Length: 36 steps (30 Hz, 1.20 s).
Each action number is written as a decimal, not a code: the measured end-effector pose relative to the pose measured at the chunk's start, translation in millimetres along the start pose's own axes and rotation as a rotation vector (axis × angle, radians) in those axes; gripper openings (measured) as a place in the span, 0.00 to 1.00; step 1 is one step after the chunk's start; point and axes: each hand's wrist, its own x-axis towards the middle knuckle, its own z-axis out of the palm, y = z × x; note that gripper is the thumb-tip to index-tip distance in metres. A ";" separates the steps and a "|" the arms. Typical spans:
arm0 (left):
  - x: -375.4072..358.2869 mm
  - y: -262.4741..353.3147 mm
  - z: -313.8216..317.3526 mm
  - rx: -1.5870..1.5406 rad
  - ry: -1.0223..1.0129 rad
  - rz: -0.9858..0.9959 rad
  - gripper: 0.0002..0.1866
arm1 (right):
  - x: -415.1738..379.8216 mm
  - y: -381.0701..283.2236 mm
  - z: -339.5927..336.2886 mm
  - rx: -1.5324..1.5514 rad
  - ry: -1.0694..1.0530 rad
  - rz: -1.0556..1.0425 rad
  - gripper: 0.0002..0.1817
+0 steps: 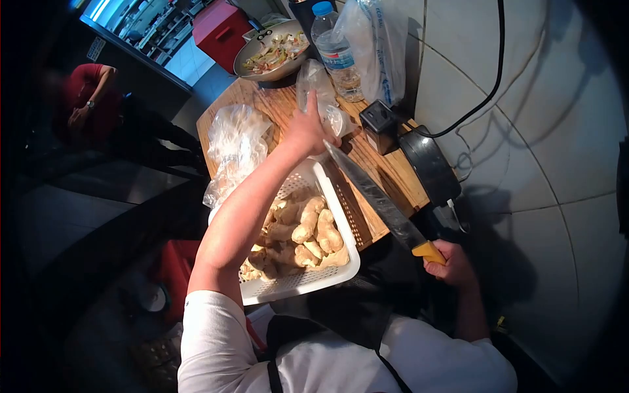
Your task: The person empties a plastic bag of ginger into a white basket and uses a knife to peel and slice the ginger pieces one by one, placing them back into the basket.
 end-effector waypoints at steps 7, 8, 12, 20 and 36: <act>39.9 -2.8 -9.1 0.011 0.114 -0.020 0.70 | 10.5 9.7 2.3 -0.049 -0.109 -0.044 0.17; 49.2 -6.2 -8.0 -0.018 0.148 0.001 0.70 | 10.5 11.6 3.3 -0.052 -0.111 -0.053 0.19; 76.5 -32.6 -6.7 -0.159 0.247 0.164 0.74 | 16.5 7.1 12.7 0.076 -0.110 -0.167 0.24; -25.3 -87.8 -55.1 -0.488 0.151 0.256 0.39 | 66.5 -59.5 58.6 -0.036 -0.187 -0.185 0.17; -165.8 -173.8 2.8 -0.174 0.420 0.016 0.15 | 86.1 -136.7 114.4 0.058 -0.229 -0.521 0.17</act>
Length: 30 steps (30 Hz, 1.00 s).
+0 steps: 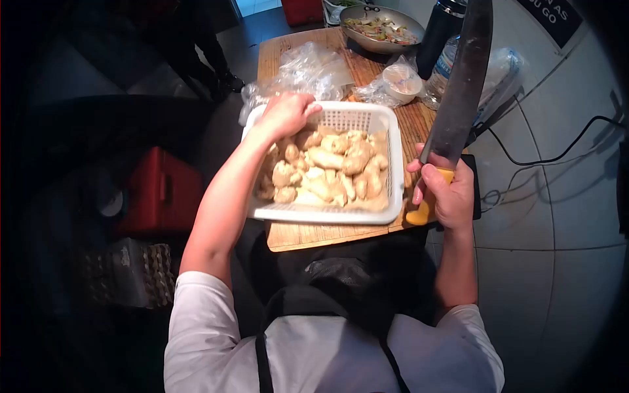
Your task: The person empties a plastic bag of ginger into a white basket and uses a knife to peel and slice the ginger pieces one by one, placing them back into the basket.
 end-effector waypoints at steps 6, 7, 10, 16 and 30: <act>-27.5 7.5 -4.6 0.016 0.361 0.083 0.16 | -14.3 -5.7 11.9 -0.055 0.065 -0.119 0.19; -34.7 19.4 -17.4 -0.057 0.272 0.009 0.17 | -6.0 -9.9 15.9 -0.040 0.014 -0.092 0.20; -75.5 33.6 -18.3 0.094 -0.001 -0.095 0.18 | 8.6 -13.3 27.3 -0.044 -0.134 0.004 0.21; -101.1 3.3 -8.1 0.136 -0.262 -0.091 0.18 | 32.6 -33.1 36.7 0.011 -0.239 -0.057 0.18; -46.8 0.7 13.2 -2.114 0.031 0.024 0.24 | 127.6 2.0 93.5 -0.088 -0.152 -0.339 0.15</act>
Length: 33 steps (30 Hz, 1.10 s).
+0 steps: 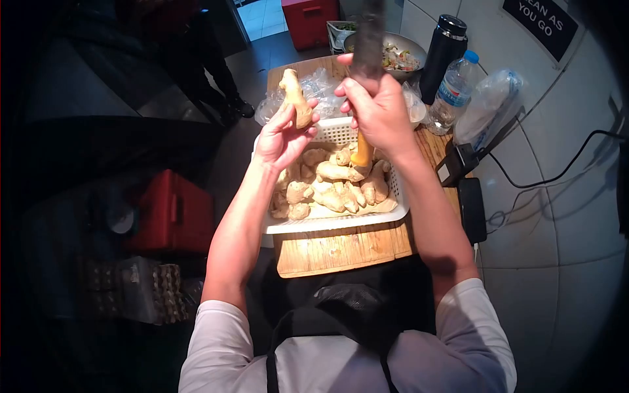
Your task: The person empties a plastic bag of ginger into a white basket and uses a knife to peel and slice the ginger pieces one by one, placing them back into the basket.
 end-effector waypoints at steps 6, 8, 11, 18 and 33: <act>-1.6 -7.1 10.4 -0.013 -0.049 0.036 0.21 | 4.8 25.5 16.6 -0.386 0.044 -0.159 0.10; -2.8 -5.7 9.4 -0.087 -0.021 0.017 0.21 | 5.5 40.3 15.7 -0.450 0.062 -0.214 0.10; -0.7 -6.3 -4.3 -0.274 -0.266 0.005 0.26 | 0.2 49.0 18.0 -0.489 0.052 -0.326 0.14; -9.9 -3.3 16.6 -0.282 0.097 0.017 0.28 | -10.2 64.3 20.9 -0.678 -0.036 -0.445 0.30; -7.5 1.5 4.5 -0.246 0.024 0.116 0.29 | -9.3 68.5 19.5 -0.575 0.028 -0.413 0.24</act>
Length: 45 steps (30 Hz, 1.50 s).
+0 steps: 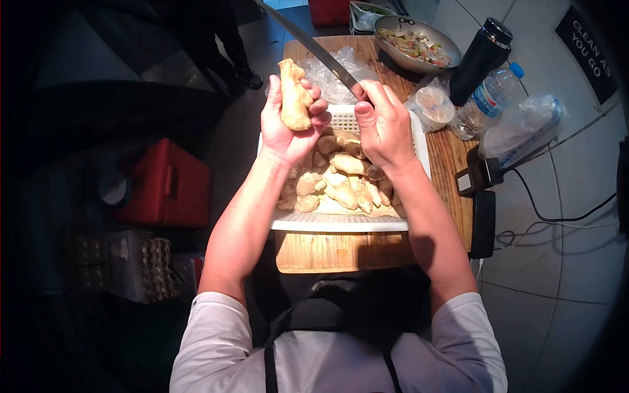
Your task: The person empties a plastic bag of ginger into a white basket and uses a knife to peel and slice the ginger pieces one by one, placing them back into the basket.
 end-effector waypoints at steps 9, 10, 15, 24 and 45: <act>-10.6 -10.6 2.5 0.033 0.267 0.017 0.26 | -10.4 -2.9 10.2 -0.059 -0.088 -0.054 0.26; -9.9 -10.9 2.6 -0.008 0.310 0.018 0.25 | -12.5 1.1 10.7 -0.096 -0.100 -0.073 0.26; 1.1 -2.9 -14.9 -0.079 -0.019 -0.029 0.26 | -12.7 -6.0 11.7 -0.194 -0.150 -0.079 0.24; 13.9 1.6 -26.9 -0.105 -0.056 0.041 0.25 | -21.0 -14.5 21.4 -0.212 -0.160 -0.250 0.30; 1.0 -12.7 -5.0 0.057 0.325 0.190 0.29 | -26.8 -20.9 31.0 -0.215 -0.310 -0.084 0.38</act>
